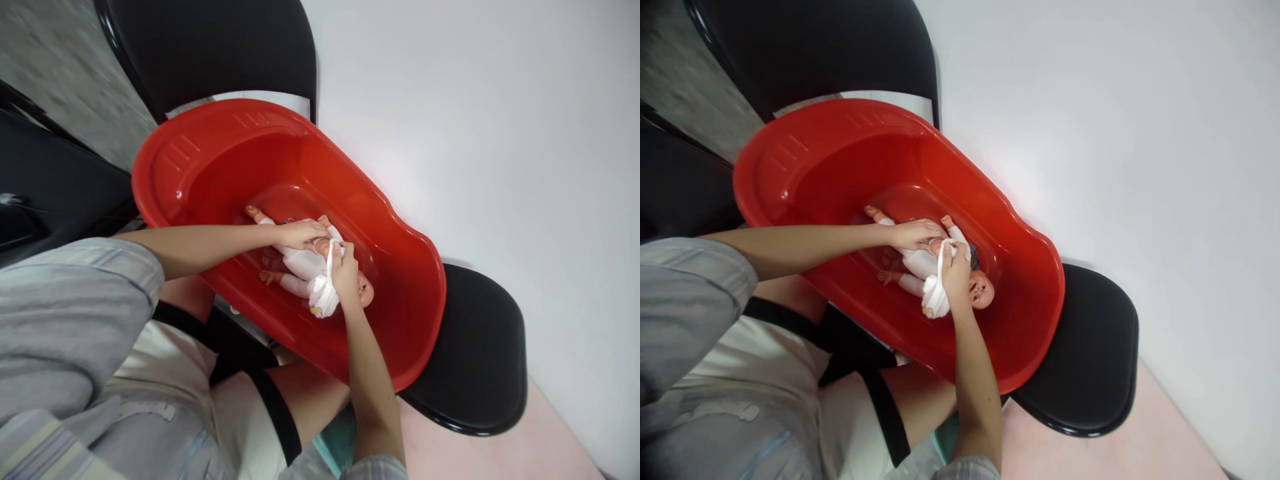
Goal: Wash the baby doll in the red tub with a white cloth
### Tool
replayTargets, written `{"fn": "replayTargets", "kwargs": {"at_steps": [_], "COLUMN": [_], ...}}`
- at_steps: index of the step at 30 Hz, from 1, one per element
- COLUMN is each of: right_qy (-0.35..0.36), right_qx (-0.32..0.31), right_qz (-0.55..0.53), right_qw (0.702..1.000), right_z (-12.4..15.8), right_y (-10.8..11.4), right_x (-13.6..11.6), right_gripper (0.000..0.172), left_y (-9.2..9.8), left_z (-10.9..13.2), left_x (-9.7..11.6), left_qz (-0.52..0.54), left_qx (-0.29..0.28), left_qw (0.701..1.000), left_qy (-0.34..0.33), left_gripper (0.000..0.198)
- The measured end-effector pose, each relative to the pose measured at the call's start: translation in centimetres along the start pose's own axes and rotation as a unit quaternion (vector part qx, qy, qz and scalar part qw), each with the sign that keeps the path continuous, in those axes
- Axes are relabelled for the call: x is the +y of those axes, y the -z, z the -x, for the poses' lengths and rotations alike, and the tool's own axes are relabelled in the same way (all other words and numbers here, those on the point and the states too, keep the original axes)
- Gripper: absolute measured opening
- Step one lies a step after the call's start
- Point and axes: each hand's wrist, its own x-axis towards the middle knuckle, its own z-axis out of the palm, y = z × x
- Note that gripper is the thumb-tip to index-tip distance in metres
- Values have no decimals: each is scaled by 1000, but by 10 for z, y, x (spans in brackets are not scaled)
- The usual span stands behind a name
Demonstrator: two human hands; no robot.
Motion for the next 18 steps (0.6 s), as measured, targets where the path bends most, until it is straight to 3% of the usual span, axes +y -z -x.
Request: {"fn": "replayTargets", "kwargs": {"at_steps": [4, 7, 10, 14, 16, 18], "right_qy": [-2, 4, 4, 4, 14, 33], "right_qx": [22, 31, -1, -102, -197, -322], "right_qz": [-110, -127, -117, -90, -67, -39], "right_qw": [994, 991, 993, 991, 978, 945], "right_z": [-2, 0, -1, -5, -5, -2], "right_y": [0, 4, 7, 3, -1, -6], "right_x": [7, 5, 4, 12, 18, 21], "right_gripper": [43, 41, 35, 30, 28, 22], "left_y": [9, 15, 17, 17, 20, 23], "left_z": [2, 6, 8, 7, 7, 7], "left_x": [-6, -12, -23, -40, -48, -54], "left_qz": [22, 55, 95, 173, 190, 189], "left_qx": [29, 59, 97, 180, 237, 311], "left_qw": [999, 996, 989, 963, 946, 919], "left_qy": [23, 30, 61, 99, 114, 153], "left_gripper": [32, 39, 45, 67, 80, 87]}}
